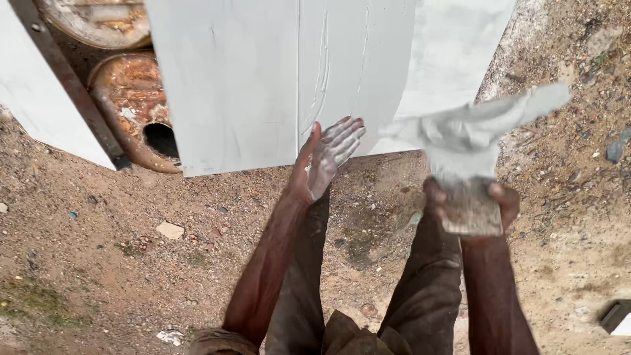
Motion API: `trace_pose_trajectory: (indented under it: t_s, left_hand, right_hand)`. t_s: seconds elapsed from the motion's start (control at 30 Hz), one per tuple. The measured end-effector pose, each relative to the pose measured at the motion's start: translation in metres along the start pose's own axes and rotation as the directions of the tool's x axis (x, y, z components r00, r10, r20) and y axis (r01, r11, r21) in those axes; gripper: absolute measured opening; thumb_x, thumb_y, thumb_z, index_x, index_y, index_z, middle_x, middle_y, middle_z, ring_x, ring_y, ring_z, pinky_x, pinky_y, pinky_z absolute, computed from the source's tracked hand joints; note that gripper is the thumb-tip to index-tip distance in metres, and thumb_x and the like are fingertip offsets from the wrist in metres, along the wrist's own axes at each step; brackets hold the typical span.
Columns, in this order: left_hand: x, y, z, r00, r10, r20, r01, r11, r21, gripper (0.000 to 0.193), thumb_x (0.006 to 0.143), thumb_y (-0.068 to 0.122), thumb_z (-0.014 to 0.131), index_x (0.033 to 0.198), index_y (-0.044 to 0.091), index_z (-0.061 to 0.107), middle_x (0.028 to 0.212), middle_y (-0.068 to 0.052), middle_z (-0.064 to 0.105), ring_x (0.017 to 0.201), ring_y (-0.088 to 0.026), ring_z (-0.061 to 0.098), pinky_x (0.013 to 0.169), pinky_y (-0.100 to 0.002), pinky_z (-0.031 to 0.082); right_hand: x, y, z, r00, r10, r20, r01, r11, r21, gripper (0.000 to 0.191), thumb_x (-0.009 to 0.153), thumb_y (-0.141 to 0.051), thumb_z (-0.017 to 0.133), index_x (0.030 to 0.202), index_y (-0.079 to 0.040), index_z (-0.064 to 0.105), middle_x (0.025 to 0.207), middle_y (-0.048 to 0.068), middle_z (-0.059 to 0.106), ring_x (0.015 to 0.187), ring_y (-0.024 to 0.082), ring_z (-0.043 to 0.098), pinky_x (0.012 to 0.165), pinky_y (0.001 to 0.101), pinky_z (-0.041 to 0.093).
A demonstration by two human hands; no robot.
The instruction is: The person scoops white putty from a tray on a work table, carries it by hand to large white boards laid on the ground, and spreads the putty over the board surfaces using a flat hand-held spreader, reloading putty from the tray as needed.
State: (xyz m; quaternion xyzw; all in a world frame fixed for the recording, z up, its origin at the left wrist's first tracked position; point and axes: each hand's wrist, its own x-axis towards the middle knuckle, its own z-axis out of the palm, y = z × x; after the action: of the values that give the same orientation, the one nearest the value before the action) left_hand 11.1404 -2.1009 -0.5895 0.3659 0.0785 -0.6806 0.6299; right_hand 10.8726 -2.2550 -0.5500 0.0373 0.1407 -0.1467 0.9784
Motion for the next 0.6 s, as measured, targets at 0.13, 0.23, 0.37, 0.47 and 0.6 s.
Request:
trace_pose_trajectory:
  t_s: [0.13,0.23,0.37,0.47,0.6]
  left_hand:
    - [-0.010,-0.101,-0.037,0.965,-0.004,-0.261,-0.049,0.979,-0.196,0.102,0.096,0.065,0.049,0.158,-0.009,0.017,0.165,-0.030,0.026,0.154,-0.038,0.031,0.126,-0.050,0.026]
    - [-0.016,-0.191,-0.067,0.964,-0.071,-0.255,-0.013,0.949,-0.314,0.093,0.100,0.058,0.050,0.157,-0.009,0.020,0.164,-0.030,0.028,0.154,-0.038,0.033,0.127,-0.049,0.028]
    - [-0.023,-0.262,-0.106,0.909,-0.189,-0.371,0.044,0.930,-0.365,0.078,0.102,0.041,0.060,0.153,-0.010,0.030,0.158,-0.028,0.036,0.145,-0.034,0.043,0.123,-0.048,0.033]
    - [-0.023,-0.269,-0.121,0.824,-0.281,-0.492,0.099,0.927,-0.363,0.067,0.107,0.030,0.064,0.150,-0.015,0.037,0.148,-0.025,0.046,0.126,-0.030,0.040,0.109,-0.041,0.035]
    - [-0.007,-0.248,-0.110,0.925,-0.190,-0.329,0.048,0.918,-0.394,0.070,0.100,0.036,0.063,0.145,-0.014,0.043,0.152,-0.030,0.048,0.141,-0.034,0.052,0.121,-0.042,0.042]
  right_hand:
    - [0.078,-0.083,-0.097,0.867,-0.185,-0.463,0.059,0.960,-0.273,0.033,0.104,-0.031,0.066,0.116,0.000,0.067,0.100,0.020,0.060,0.079,0.023,0.065,0.057,0.0302,0.061]
    - [0.143,-0.126,-0.165,0.792,-0.483,-0.373,-0.249,0.303,-0.920,0.072,0.091,-0.002,0.063,0.160,-0.009,0.043,0.128,0.018,0.062,0.073,0.013,0.063,0.050,0.0214,0.051]
    - [0.208,-0.149,-0.228,0.847,-0.505,-0.165,-0.351,-0.299,-0.887,0.051,0.096,-0.004,0.072,0.145,0.002,0.059,0.115,0.017,0.071,0.067,0.013,0.067,0.044,0.0213,0.054]
    - [0.227,-0.154,-0.251,0.798,-0.536,-0.275,-0.506,-0.348,-0.789,0.020,0.103,-0.009,0.068,0.103,0.010,0.069,0.077,0.015,0.068,0.059,0.014,0.063,0.048,0.0234,0.054]
    - [0.228,-0.161,-0.267,0.793,-0.583,-0.180,-0.418,-0.304,-0.856,0.016,0.094,-0.009,0.073,0.105,-0.002,0.063,0.069,0.000,0.061,0.048,0.007,0.060,0.039,0.0216,0.054]
